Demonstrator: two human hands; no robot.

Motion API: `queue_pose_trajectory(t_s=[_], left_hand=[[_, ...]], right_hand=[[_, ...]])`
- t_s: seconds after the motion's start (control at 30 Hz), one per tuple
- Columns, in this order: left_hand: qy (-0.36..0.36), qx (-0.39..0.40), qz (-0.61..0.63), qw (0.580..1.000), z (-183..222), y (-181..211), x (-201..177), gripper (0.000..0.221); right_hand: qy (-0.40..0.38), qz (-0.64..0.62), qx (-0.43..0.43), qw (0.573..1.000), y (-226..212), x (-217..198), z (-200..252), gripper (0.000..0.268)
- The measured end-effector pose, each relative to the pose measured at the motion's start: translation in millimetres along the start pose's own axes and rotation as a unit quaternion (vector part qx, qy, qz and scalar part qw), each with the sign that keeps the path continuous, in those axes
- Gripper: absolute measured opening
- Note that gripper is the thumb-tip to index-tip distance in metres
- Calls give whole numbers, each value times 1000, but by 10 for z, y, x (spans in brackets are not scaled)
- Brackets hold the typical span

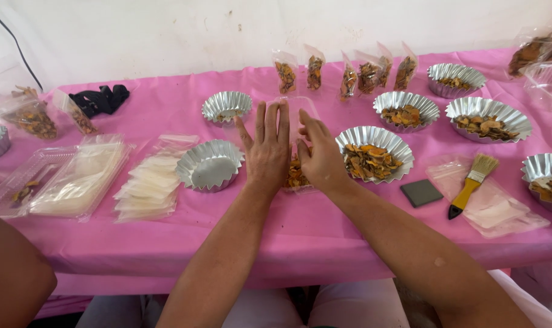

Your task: Cleaning and sorting dried turmeric pieces using a brush and placing them into containers and bags.

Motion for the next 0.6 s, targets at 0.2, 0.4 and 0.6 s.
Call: queue_pose_trajectory(t_s=[0.2, 0.4, 0.6], left_hand=[[35, -1, -16, 999, -8, 10, -97, 84], [1, -17, -10, 1000, -13, 27, -95, 92], [-78, -28, -15, 996, -2, -5, 48, 101]], right_hand=[[-32, -52, 132, 989, 149, 9, -34, 52], [10, -124, 54, 991, 432, 73, 29, 48], [-26, -57, 56, 996, 153, 31, -4, 45]])
Point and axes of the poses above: each hand's wrist, its own z-axis away from the middle knuckle, its own x-axis out of the palm, y = z × x, the point moved 7 cm from there along -z, towards the middle knuckle, and after that the axes turned 2 degrees about y, right-handed, at the moved point
